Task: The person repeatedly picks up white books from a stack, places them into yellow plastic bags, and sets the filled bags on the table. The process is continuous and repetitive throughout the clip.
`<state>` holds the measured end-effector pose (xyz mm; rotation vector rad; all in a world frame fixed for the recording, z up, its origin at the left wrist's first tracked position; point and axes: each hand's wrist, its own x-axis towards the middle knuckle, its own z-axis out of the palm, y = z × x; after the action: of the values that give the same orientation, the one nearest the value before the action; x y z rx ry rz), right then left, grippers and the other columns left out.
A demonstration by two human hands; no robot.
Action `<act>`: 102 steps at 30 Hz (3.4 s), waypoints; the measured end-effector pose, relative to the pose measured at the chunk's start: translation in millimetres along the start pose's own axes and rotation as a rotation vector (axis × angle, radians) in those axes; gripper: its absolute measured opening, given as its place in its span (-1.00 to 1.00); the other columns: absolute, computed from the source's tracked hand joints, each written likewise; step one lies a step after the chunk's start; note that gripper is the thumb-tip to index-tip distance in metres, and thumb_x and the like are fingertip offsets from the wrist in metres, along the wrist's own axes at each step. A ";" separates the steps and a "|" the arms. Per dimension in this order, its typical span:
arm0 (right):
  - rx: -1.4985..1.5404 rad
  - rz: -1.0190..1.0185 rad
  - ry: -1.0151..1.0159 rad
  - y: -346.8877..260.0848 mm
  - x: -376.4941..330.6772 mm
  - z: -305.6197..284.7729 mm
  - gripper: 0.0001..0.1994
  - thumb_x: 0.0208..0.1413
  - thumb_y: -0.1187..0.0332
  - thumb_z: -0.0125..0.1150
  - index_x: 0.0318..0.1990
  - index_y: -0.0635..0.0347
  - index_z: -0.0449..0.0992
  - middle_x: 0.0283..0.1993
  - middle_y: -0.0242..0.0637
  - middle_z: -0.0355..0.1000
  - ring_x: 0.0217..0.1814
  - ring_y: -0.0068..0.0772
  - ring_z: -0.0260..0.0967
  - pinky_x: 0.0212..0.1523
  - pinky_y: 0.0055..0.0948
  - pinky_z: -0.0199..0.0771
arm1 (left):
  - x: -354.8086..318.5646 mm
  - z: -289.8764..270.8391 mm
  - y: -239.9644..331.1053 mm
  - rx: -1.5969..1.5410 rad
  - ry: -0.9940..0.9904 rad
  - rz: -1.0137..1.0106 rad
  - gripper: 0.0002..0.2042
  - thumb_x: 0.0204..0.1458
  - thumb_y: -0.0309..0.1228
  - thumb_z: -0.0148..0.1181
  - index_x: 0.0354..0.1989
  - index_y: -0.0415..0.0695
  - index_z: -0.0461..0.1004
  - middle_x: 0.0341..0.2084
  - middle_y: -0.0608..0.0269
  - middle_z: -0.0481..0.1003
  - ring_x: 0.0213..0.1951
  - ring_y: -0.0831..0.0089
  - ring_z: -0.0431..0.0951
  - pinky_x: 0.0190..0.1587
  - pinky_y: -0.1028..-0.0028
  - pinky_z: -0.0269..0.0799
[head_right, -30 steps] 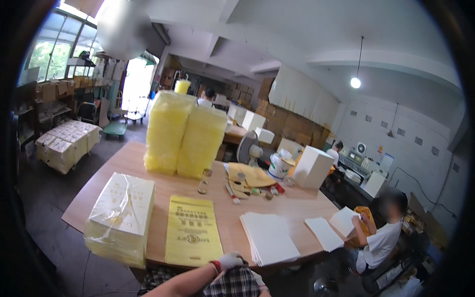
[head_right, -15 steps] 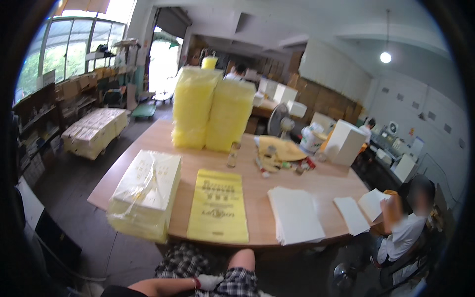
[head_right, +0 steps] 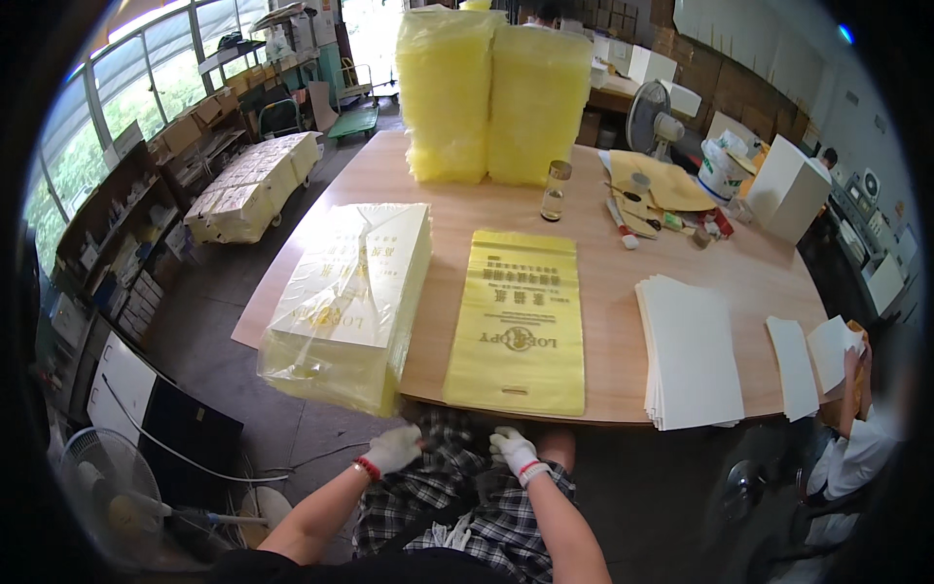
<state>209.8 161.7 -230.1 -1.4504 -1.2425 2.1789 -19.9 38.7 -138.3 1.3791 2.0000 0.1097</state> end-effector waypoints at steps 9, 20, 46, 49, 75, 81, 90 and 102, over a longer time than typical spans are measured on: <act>-0.864 -0.313 0.038 -11.6 20.4 45.3 -0.59 0.00 0.14 0.05 -0.04 0.19 0.34 -0.10 0.03 0.38 -0.04 -0.05 0.33 -0.03 -0.29 0.29 | 12.2 2.0 -23.3 -0.060 0.115 0.043 -0.43 -0.13 -0.14 0.16 0.08 -0.05 0.21 0.01 0.15 0.28 0.00 0.10 0.35 -0.05 0.18 0.28; -1.428 -0.853 -0.479 -36.1 -40.6 75.7 -0.81 -0.06 0.29 -0.01 -0.28 0.10 0.41 -0.28 -0.19 0.41 -0.31 -0.06 0.39 -0.25 -0.15 0.39 | 63.9 28.3 -71.7 0.255 0.367 0.765 -0.84 -0.36 -0.40 0.15 -0.56 -0.08 0.32 -0.45 0.23 0.40 -0.27 0.21 0.40 -0.18 0.28 0.29; -0.765 -0.364 -0.075 32.9 -62.2 5.1 -0.65 0.03 0.07 0.04 -0.11 0.05 0.43 -0.16 -0.18 0.46 -0.09 -0.16 0.40 -0.06 -0.37 0.35 | -6.6 5.4 -27.7 0.268 0.183 0.169 -0.82 -0.02 -0.28 0.03 -0.28 -0.07 0.38 -0.35 0.14 0.46 -0.30 0.08 0.49 -0.30 0.17 0.38; -0.319 -0.433 0.084 24.0 -60.4 -21.4 -0.75 0.07 0.19 0.09 -0.17 0.12 0.45 -0.26 -0.30 0.48 -0.21 -0.45 0.43 -0.16 -0.50 0.38 | 23.4 -18.3 49.2 -0.011 0.298 0.427 -0.82 -0.08 -0.30 0.13 -0.34 -0.10 0.41 -0.34 0.13 0.46 -0.29 0.09 0.48 -0.26 0.23 0.38; -0.678 -0.673 0.795 -116.2 7.0 -36.9 -0.59 -0.19 0.16 0.32 -0.24 0.27 0.45 -0.15 0.00 0.39 -0.13 -0.01 0.34 -0.06 -0.29 0.32 | 189.4 -62.6 131.0 -0.854 0.224 0.393 -0.89 0.05 -0.37 0.01 -0.40 -0.13 0.38 -0.54 0.21 0.49 -0.52 0.48 0.44 -0.46 0.44 0.35; -0.854 -1.189 0.979 -124.7 -50.1 -12.3 -0.76 -0.24 0.43 0.30 -0.37 0.15 0.39 -0.15 0.02 0.35 -0.07 0.12 0.29 -0.03 -0.12 0.31 | 181.5 -91.5 150.5 -0.818 0.101 0.223 -0.83 0.03 -0.39 0.02 -0.23 -0.15 0.39 -0.43 0.32 0.54 -0.35 0.57 0.47 -0.31 0.59 0.34; -0.867 -0.978 0.311 -99.7 29.9 0.5 -0.58 0.02 0.38 0.03 0.07 0.25 0.24 0.00 0.09 0.27 0.02 0.06 0.26 0.05 -0.29 0.26 | 93.4 -134.1 206.3 -0.372 0.236 0.571 -0.65 -0.09 -0.55 0.13 -0.07 -0.25 0.30 -0.33 0.10 0.52 -0.27 0.37 0.50 -0.22 0.48 0.40; -1.326 -0.760 0.928 -86.1 -152.1 -262.9 -0.36 -0.22 0.04 0.33 0.00 0.20 0.29 -0.10 -0.09 0.37 -0.01 -0.04 0.29 -0.01 -0.21 0.31 | -3.6 -92.2 210.0 -0.148 0.775 1.132 -0.64 -0.33 -0.56 0.25 -0.25 -0.08 0.39 -0.33 0.13 0.47 -0.27 0.10 0.50 -0.26 0.32 0.44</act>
<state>483.8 257.4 -105.7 -1.5095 -2.2640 -0.0559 93.3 154.2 24.4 2.4208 1.3721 1.4292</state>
